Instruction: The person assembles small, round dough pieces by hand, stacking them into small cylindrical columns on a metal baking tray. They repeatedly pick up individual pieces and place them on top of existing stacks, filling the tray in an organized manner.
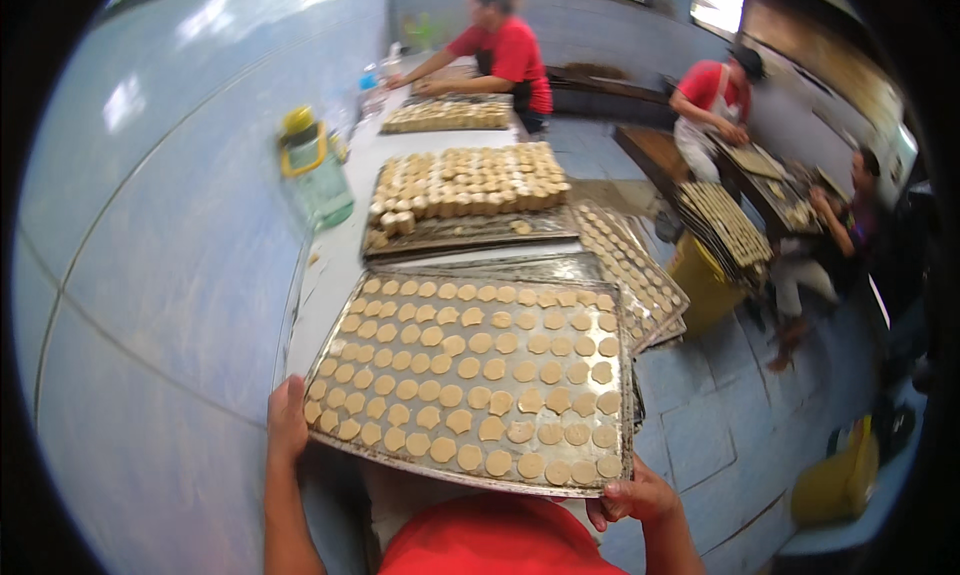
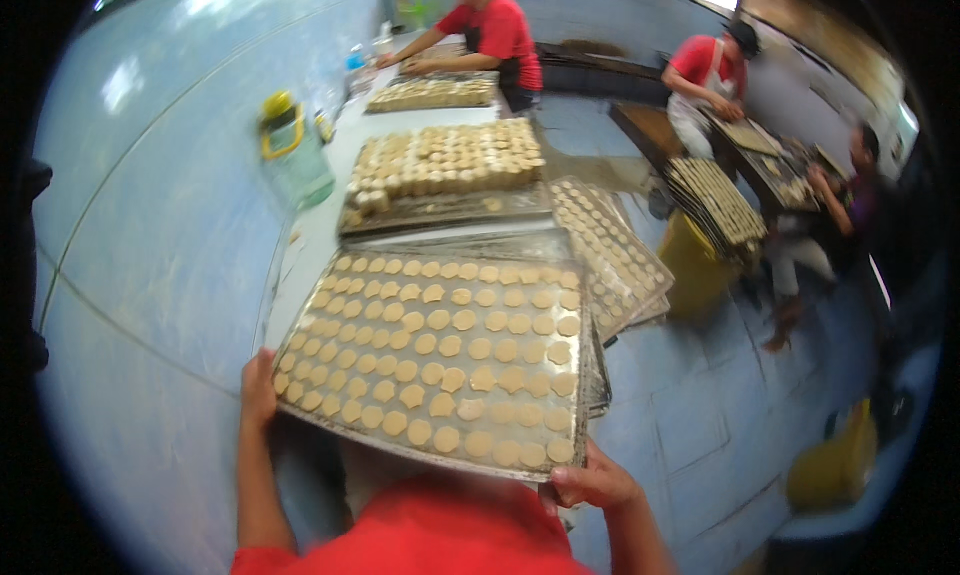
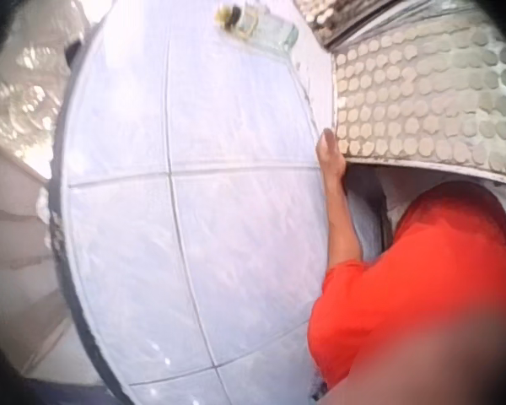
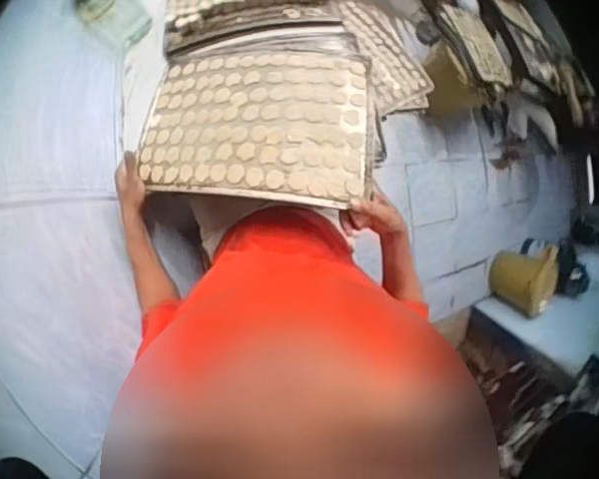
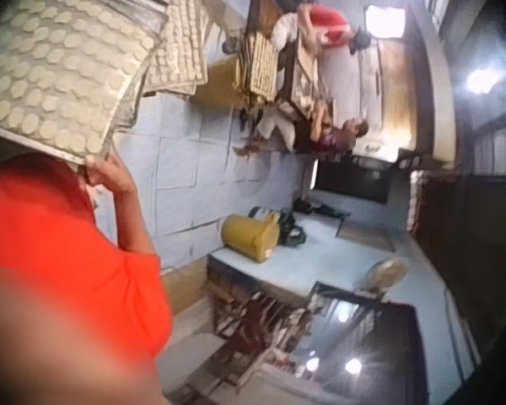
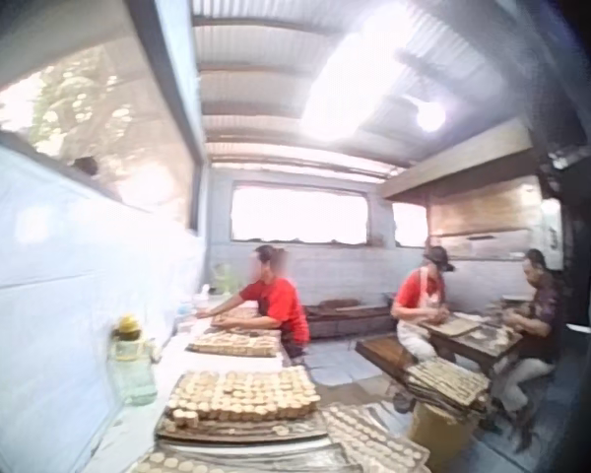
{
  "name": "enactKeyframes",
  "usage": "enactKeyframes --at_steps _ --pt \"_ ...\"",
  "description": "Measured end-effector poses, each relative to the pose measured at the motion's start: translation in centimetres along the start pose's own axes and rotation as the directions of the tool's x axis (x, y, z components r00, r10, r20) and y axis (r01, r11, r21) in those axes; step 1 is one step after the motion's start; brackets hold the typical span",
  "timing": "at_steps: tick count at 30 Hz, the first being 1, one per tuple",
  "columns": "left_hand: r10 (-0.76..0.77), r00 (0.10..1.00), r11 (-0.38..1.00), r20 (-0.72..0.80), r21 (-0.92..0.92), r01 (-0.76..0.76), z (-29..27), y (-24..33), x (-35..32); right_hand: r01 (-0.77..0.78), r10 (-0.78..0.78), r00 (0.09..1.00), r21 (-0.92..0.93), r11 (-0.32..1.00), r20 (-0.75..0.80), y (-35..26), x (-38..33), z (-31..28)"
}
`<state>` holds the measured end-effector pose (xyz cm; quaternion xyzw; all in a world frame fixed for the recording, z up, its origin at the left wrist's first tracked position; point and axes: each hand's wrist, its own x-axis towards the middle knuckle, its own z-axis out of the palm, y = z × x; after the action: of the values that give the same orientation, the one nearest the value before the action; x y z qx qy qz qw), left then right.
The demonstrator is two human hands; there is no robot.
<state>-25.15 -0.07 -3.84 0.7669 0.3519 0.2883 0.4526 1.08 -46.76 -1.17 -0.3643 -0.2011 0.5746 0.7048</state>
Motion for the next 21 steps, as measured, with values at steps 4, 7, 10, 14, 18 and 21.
enactKeyframes --at_steps 4,7,10,14,18,21 --pt "-0.038 0.995 0.982 0.092 -0.179 0.054 1.2 5.2 2.8 0.114 -0.108 0.992 0.105 0.988 -0.065 1.0 -2.0 -1.0" --pt "-0.008 0.967 0.849 0.253 -0.509 0.14 3.7 9.1 7.2 0.291 -0.281 0.956 0.159 0.944 -0.08 0.1 -3.1 -1.8" --pt "0.01 0.916 0.881 0.401 -0.437 0.182 8.0 10.6 11.8 0.446 -0.429 0.889 0.092 0.891 -0.16 -1.8 -2.7 -3.5" --pt "0.051 0.842 0.982 0.538 -0.182 0.057 14.4 8.9 9.7 0.564 -0.563 0.778 -0.084 0.822 -0.278 -4.6 -3.6 -6.4" --pt "0.126 0.799 0.992 0.587 -0.08 -0.098 18.4 7.7 5.0 0.538 -0.632 0.67 -0.33 0.775 -0.39 -7.2 -2.1 -11.4" --pt "0.224 0.855 0.957 0.468 0.058 -0.283 19.7 7.6 2.7 0.516 -0.712 0.563 -0.495 0.699 -0.419 -8.5 1.2 -16.0"
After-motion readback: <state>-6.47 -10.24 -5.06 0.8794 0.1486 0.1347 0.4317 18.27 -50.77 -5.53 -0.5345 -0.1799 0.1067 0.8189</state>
